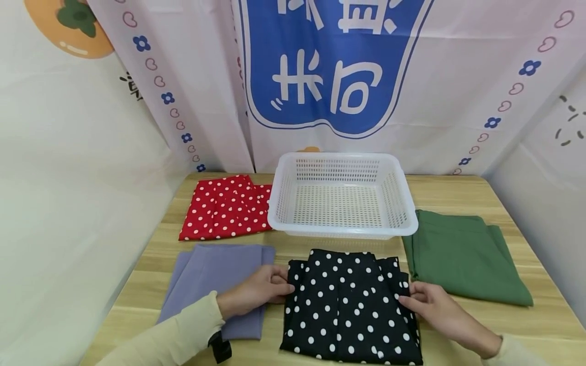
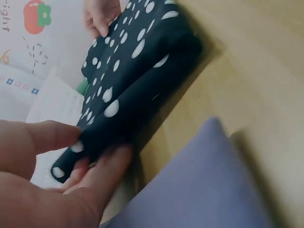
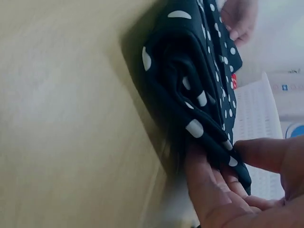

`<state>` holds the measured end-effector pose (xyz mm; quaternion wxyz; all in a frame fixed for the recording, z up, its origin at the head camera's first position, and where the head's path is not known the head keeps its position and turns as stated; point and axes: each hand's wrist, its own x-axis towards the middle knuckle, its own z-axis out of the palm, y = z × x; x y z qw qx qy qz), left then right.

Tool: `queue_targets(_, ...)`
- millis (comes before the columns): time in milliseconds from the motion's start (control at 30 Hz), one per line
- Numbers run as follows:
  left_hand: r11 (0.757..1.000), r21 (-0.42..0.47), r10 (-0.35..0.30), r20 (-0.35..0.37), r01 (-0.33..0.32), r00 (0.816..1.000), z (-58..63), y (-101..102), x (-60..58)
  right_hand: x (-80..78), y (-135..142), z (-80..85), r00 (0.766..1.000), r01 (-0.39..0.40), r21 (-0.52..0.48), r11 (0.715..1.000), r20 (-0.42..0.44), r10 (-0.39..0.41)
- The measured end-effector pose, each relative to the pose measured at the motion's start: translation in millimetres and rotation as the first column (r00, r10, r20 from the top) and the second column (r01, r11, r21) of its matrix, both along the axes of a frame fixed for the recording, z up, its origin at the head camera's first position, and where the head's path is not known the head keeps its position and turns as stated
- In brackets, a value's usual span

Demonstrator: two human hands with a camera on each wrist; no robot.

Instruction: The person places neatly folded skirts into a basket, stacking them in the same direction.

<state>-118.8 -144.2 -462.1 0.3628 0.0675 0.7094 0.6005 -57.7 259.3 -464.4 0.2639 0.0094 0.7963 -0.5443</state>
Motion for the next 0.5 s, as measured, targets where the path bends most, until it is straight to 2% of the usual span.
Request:
queue_targets(133, 0.999, 0.013, 0.048, 0.02, -0.048, 0.999, -8.7, 2.3, 3.1, 0.5, 6.0, -7.5, 0.991, 0.056, -0.156, 0.986, 0.133, -0.036)
queue_targets(233, 0.997, 0.005, 0.082, 0.013, -0.082, 0.997, -14.5, 2.8, 4.8, 0.7, 9.2, -14.6, 0.978, 0.088, -0.217, 0.972, 0.206, -0.043)
queue_targets(367, 0.992, 0.019, 0.127, -0.016, -0.127, 0.992, -19.1, 3.9, 5.0, -0.2, 12.4, -19.7, 0.975, 0.104, -0.262, 0.959, 0.218, -0.046)
queue_targets(500, 0.986, 0.061, 0.159, -0.015, -0.157, 0.987, -19.3, 4.4, 3.8, 0.2, 16.4, -17.0, 0.977, 0.098, -0.308, 0.946, 0.212, -0.032)
